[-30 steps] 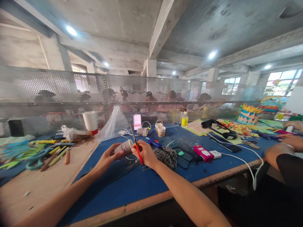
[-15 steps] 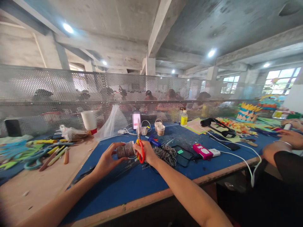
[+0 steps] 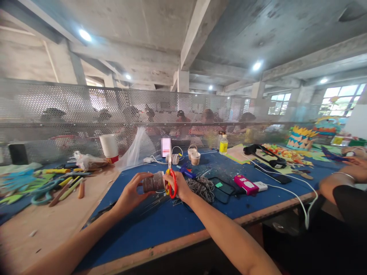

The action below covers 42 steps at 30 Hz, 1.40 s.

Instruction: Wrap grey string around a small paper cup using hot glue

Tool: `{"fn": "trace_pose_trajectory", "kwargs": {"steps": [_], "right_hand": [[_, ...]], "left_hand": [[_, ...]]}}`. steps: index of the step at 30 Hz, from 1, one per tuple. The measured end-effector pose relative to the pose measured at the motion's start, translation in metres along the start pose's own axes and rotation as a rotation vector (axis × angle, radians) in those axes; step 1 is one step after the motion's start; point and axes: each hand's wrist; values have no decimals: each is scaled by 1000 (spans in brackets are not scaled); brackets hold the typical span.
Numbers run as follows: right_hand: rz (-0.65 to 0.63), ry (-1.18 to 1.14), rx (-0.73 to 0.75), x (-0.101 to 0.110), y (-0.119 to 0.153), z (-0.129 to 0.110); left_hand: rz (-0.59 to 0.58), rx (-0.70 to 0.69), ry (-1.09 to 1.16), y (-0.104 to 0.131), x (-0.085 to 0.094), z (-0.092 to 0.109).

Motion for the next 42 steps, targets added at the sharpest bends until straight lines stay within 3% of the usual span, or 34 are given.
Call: {"fn": "trace_pose_trajectory", "kwargs": {"steps": [8, 18, 24, 31, 36, 42], "right_hand": [[13, -47, -23, 2, -4, 5], [-53, -37, -4, 7, -4, 1], [-123, -50, -6, 7, -4, 6], [-151, -18, 7, 8, -4, 6], [-164, 30, -24, 9, -5, 9], [-167, 88, 8, 10, -8, 18]], "left_hand": [[-64, 18, -38, 0, 2, 5], [-54, 145, 147, 0, 1, 7], [-15, 301, 215, -3, 4, 9], [-56, 440, 343, -4, 5, 7], [1, 563, 390, -7, 7, 3], [-33, 742, 675, -8, 7, 6]]}}
Point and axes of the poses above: each hand's wrist, its own y-axis away from the middle knuckle, its own x-axis out of the back of the hand, z = x × y
